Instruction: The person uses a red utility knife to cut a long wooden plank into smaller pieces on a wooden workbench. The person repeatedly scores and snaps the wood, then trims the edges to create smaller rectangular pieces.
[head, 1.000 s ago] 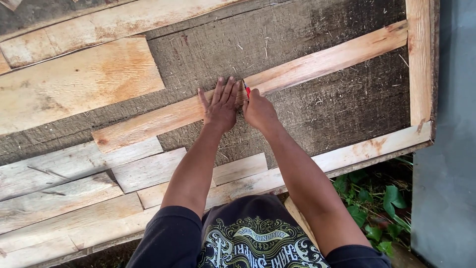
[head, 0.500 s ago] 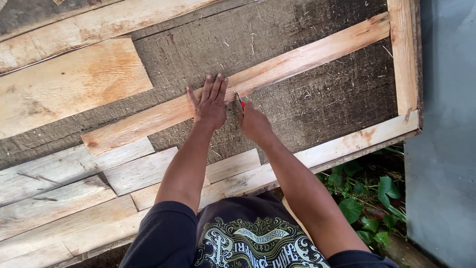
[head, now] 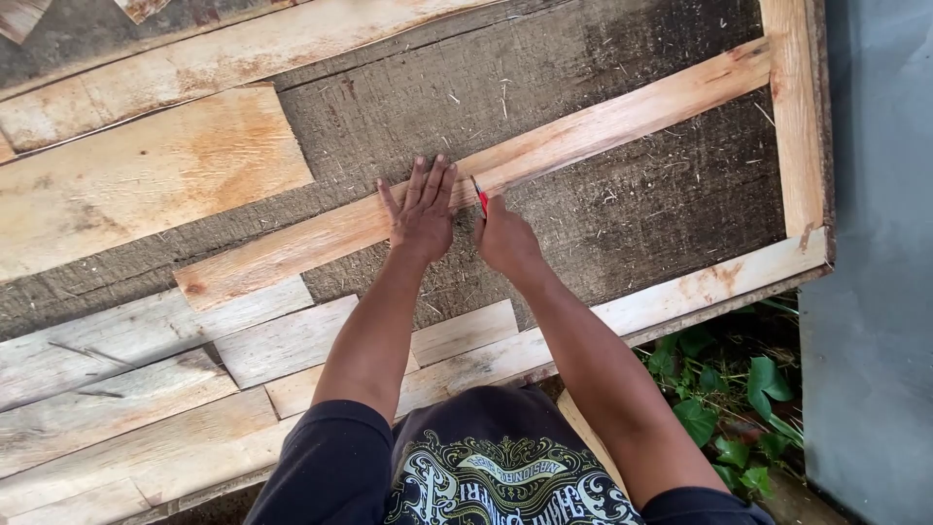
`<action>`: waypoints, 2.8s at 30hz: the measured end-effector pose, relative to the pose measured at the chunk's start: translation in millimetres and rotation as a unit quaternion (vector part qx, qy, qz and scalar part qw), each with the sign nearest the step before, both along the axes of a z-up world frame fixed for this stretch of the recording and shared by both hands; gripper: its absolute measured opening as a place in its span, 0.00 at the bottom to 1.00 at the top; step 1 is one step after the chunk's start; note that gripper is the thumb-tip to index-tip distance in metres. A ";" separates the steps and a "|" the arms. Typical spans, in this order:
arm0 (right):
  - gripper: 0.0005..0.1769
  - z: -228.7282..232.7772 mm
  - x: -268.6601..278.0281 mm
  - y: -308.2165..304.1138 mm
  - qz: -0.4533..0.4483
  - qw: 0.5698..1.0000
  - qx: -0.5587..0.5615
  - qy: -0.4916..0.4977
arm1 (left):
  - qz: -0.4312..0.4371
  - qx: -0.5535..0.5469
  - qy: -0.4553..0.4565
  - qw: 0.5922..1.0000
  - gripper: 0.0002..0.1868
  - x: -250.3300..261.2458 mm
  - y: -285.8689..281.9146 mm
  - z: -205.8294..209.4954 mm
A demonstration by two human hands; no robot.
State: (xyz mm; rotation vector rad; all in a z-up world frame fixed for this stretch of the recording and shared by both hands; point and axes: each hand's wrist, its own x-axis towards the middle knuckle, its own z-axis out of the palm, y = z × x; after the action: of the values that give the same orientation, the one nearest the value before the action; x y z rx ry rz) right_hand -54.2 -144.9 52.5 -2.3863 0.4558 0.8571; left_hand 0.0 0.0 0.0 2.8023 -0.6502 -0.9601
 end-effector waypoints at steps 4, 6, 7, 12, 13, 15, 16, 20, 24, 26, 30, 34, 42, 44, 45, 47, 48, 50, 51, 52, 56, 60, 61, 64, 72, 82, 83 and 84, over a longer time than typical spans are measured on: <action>0.21 -27.6 22.2 6.4 0.018 1.000 -0.022 0.008 | 0.003 -0.001 0.006 1.000 0.36 1.5 2.5 8.0; 0.20 -27.1 26.7 8.4 -0.010 1.000 -0.011 0.006 | 0.002 -0.007 0.004 1.000 0.38 0.7 2.8 4.8; 0.20 -27.6 27.0 8.9 -0.010 1.000 -0.011 0.007 | 0.002 -0.007 0.006 1.000 0.38 0.2 3.3 3.6; 0.19 -3.8 35.5 14.0 -0.014 0.999 -0.012 0.029 | 0.000 0.000 -0.002 1.000 0.41 -0.7 2.7 0.3; 0.19 -2.7 36.7 14.7 -0.014 0.999 -0.012 0.029 | 0.000 0.000 -0.002 1.000 0.41 -0.2 3.1 0.5; 0.19 -0.4 36.9 14.2 -0.012 0.999 -0.007 0.034 | -0.001 -0.002 -0.010 1.000 0.40 -0.9 2.0 1.1; 0.19 1.7 32.4 14.9 -0.014 0.999 -0.007 0.036 | -0.003 -0.003 -0.008 1.000 0.40 -4.4 1.6 -0.6; 0.19 -4.0 29.6 15.9 -0.015 0.999 -0.001 0.039 | -0.001 -0.003 -0.011 1.000 0.40 0.6 1.6 -3.9; 0.20 9.3 20.8 14.7 0.016 0.998 -0.026 0.061 | 0.002 0.000 -0.001 1.000 0.37 0.6 1.7 -1.2; 0.20 10.4 15.2 13.9 0.008 0.998 -0.026 0.065 | -0.001 0.000 -0.002 1.000 0.37 -0.1 1.1 -1.0; 0.20 23.9 12.3 13.2 -0.002 0.999 0.001 0.054 | 0.003 -0.003 -0.001 1.000 0.36 0.1 1.9 -0.1; 0.21 0.9 -12.0 11.7 -0.014 0.996 0.011 0.086 | -0.004 -0.001 -0.003 1.000 0.35 -0.8 3.2 1.4; 0.27 1.7 -52.3 8.9 0.019 0.999 0.005 0.051 | -0.005 -0.003 -0.007 1.000 0.37 -1.1 1.9 -5.3; 0.27 5.6 -52.7 5.5 0.021 0.999 0.009 0.048 | -0.006 -0.004 -0.010 1.000 0.37 0.4 1.2 -6.1; 0.27 7.2 -55.3 5.5 0.022 0.998 0.016 0.048 | -0.007 -0.001 -0.011 1.000 0.37 -1.5 2.8 -6.8; 0.24 -12.1 -63.7 -0.5 -0.015 0.999 0.019 0.022 | -0.007 -0.004 -0.010 1.000 0.37 -1.8 2.9 -8.1; 0.22 -21.8 -66.3 -3.5 -0.051 0.998 0.021 -0.005 | -0.006 -0.008 -0.011 1.000 0.37 -0.6 3.2 -8.5; 0.23 -15.0 -56.9 -2.1 -0.101 0.993 0.036 -0.041 | -0.004 -0.015 -0.010 1.000 0.38 0.0 3.8 -6.0; 0.24 -11.8 -51.0 -0.9 -0.154 0.984 0.050 -0.077 | -0.005 -0.022 -0.010 1.000 0.38 2.1 4.5 -4.3; 0.24 -20.4 -43.0 -6.7 -0.153 0.984 0.053 -0.078 | -0.004 -0.020 -0.012 1.000 0.38 1.8 4.7 -6.4; 0.24 -51.1 -6.6 -24.0 -0.181 0.974 0.000 -0.133 | -0.010 -0.025 -0.020 0.999 0.40 2.8 5.9 -4.3; 0.22 -50.3 31.1 -27.6 -0.199 0.972 -0.002 -0.121 | -0.017 -0.019 -0.096 0.995 0.38 2.1 4.5 -8.1; 0.22 -49.9 35.9 -26.7 -0.200 0.973 0.000 -0.119 | -0.018 -0.016 -0.094 0.995 0.38 5.4 6.4 -6.1; 0.25 -57.7 45.2 -26.6 -0.199 0.974 -0.023 -0.105 | -0.018 -0.011 -0.088 0.996 0.41 10.9 15.8 -8.6; 0.28 -73.0 55.9 -31.7 -0.164 0.982 -0.066 -0.060 | -0.100 -0.026 -0.137 0.985 0.42 38.4 16.3 4.9; 0.28 -71.5 56.8 -31.7 -0.146 0.985 -0.075 -0.056 | -0.078 0.027 -0.081 0.993 0.42 44.4 -8.6 25.7; 0.28 -68.7 56.6 -31.3 -0.148 0.985 -0.070 -0.053 | -0.075 0.030 -0.075 0.994 0.40 43.1 -11.0 31.7; 0.27 -66.2 56.4 -30.8 -0.150 0.985 -0.065 -0.050 | -0.073 0.032 -0.069 0.994 0.38 41.8 -13.3 37.4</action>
State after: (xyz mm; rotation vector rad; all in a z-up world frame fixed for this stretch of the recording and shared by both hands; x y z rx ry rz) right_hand 2.2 -175.6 -13.6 -2.3816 0.8285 0.5836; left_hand 41.8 -13.3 37.4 2.9333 -0.8666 -0.8274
